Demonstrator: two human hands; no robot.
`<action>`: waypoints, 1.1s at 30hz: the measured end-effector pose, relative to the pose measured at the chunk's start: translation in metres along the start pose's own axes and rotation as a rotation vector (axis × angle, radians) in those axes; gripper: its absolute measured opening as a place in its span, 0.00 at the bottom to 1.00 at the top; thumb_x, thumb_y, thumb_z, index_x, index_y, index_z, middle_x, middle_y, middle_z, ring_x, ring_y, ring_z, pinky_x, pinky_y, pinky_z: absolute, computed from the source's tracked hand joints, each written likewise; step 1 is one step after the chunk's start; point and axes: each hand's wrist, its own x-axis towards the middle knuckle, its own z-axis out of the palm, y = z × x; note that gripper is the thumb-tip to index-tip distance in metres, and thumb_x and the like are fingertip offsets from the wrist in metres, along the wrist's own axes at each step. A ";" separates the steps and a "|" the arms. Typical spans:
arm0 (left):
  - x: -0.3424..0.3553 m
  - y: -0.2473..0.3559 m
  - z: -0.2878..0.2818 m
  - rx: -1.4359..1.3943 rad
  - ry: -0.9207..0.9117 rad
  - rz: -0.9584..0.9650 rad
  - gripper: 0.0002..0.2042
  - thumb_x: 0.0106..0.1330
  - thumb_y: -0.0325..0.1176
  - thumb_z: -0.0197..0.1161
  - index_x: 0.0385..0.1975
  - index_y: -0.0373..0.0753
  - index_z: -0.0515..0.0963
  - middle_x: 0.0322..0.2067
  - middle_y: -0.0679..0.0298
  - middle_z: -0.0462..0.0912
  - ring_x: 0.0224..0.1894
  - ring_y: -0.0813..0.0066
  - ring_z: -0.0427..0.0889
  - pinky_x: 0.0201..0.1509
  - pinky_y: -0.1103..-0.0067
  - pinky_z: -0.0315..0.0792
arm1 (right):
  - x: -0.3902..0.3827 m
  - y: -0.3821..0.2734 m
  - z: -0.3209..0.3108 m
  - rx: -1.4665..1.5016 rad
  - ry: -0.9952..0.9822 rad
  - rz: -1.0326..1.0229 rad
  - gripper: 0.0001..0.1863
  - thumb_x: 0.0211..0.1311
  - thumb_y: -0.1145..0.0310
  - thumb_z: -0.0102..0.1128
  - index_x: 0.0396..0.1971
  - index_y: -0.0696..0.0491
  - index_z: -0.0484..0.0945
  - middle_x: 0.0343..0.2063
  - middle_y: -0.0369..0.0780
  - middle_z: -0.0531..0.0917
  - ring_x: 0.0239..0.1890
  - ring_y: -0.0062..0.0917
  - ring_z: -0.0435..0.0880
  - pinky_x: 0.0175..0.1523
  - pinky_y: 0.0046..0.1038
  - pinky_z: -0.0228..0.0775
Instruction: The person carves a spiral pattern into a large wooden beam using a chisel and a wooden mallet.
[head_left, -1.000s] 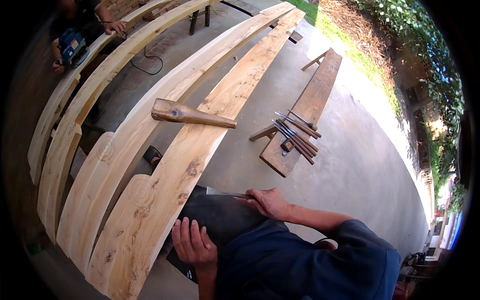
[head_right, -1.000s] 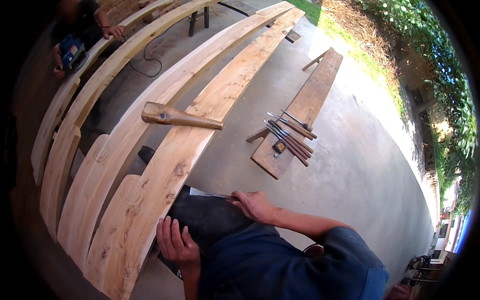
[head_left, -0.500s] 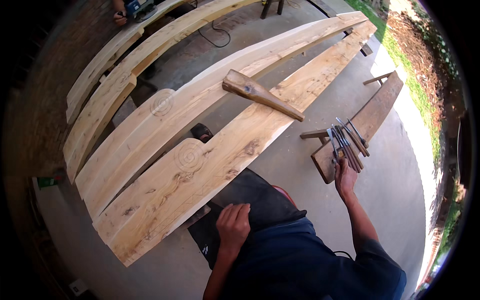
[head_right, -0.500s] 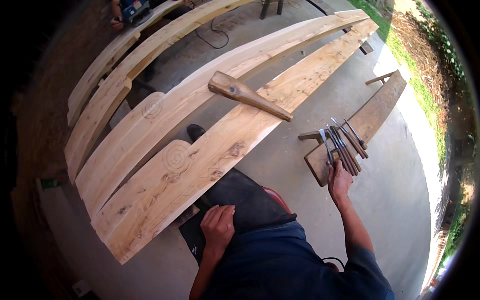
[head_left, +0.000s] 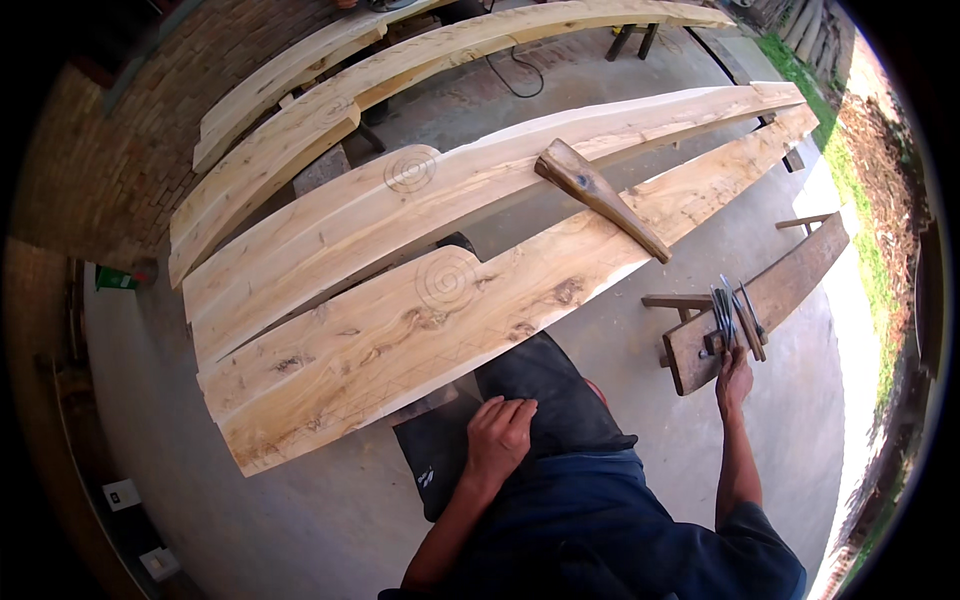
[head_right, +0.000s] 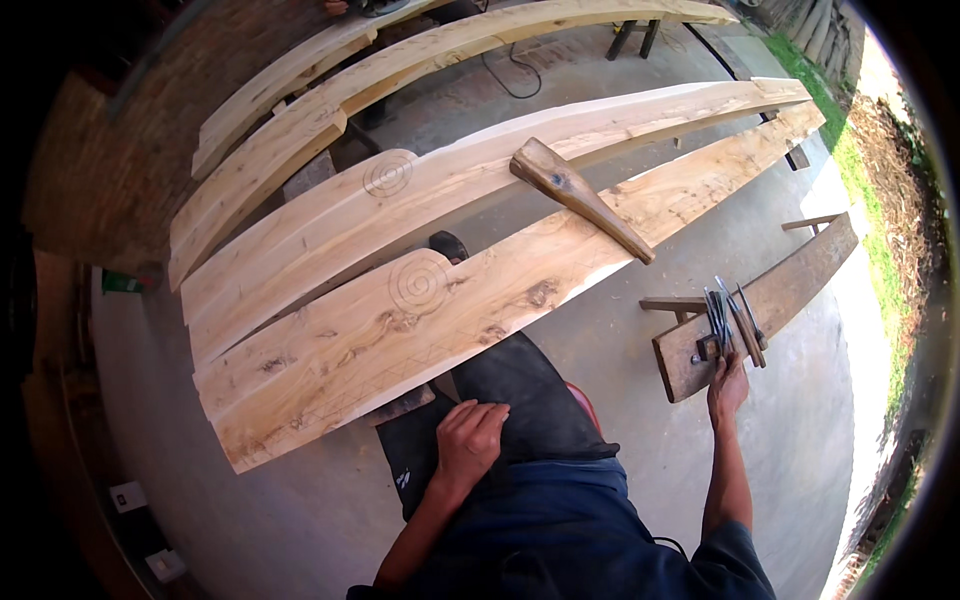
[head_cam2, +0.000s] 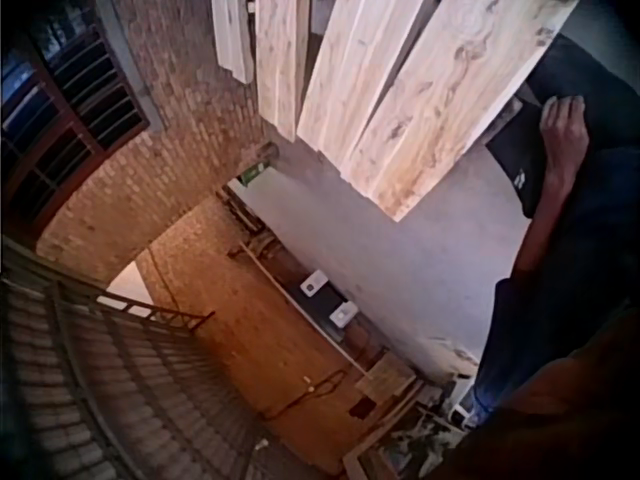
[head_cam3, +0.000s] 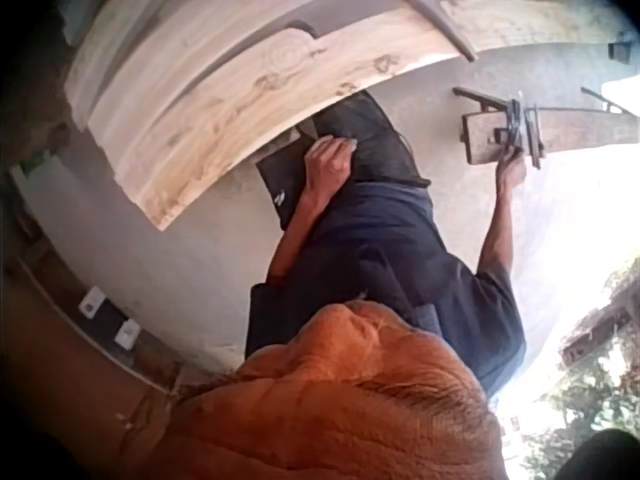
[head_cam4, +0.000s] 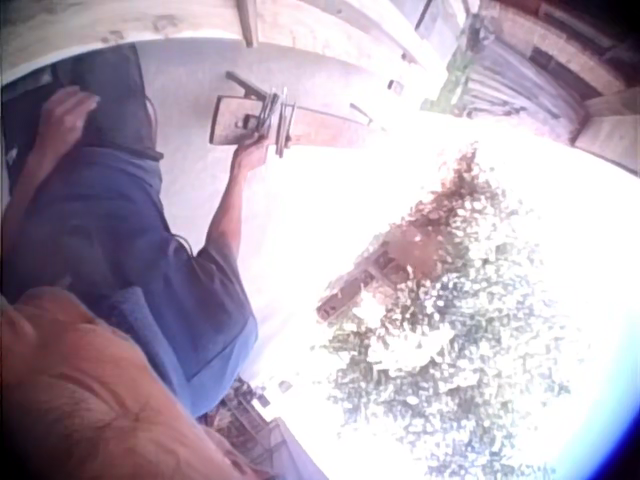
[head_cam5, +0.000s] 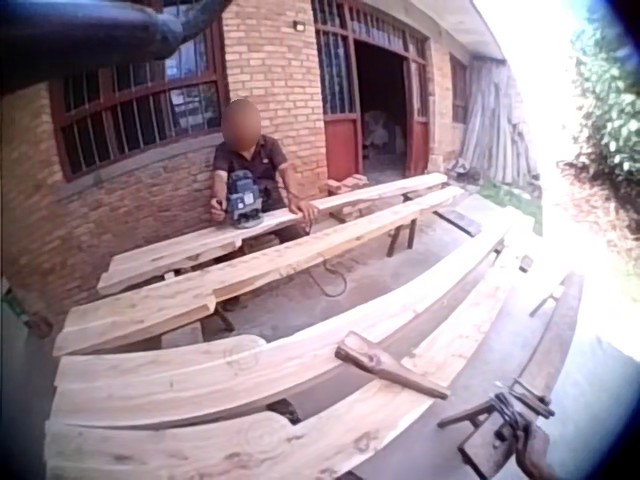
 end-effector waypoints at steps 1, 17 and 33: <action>0.002 0.000 0.000 -0.006 -0.001 0.003 0.06 0.61 0.24 0.72 0.37 0.38 0.87 0.33 0.60 0.89 0.37 0.57 0.89 0.52 0.64 0.83 | 0.002 0.004 0.002 0.023 0.012 -0.010 0.16 0.76 0.63 0.57 0.57 0.55 0.80 0.49 0.52 0.88 0.53 0.51 0.86 0.58 0.47 0.77; 0.024 -0.020 0.016 -0.035 -0.067 0.020 0.07 0.60 0.24 0.71 0.37 0.40 0.86 0.27 0.62 0.83 0.33 0.59 0.85 0.41 0.67 0.79 | 0.009 0.027 -0.005 0.352 -0.122 0.139 0.16 0.77 0.65 0.58 0.56 0.59 0.80 0.48 0.52 0.89 0.52 0.47 0.88 0.59 0.43 0.78; 0.027 -0.026 0.027 -0.015 -0.120 0.043 0.02 0.70 0.27 0.66 0.37 0.41 0.85 0.26 0.60 0.80 0.31 0.56 0.82 0.39 0.62 0.75 | 0.056 0.010 -0.037 0.135 0.023 0.039 0.16 0.68 0.62 0.64 0.51 0.51 0.87 0.45 0.48 0.90 0.49 0.46 0.89 0.56 0.44 0.79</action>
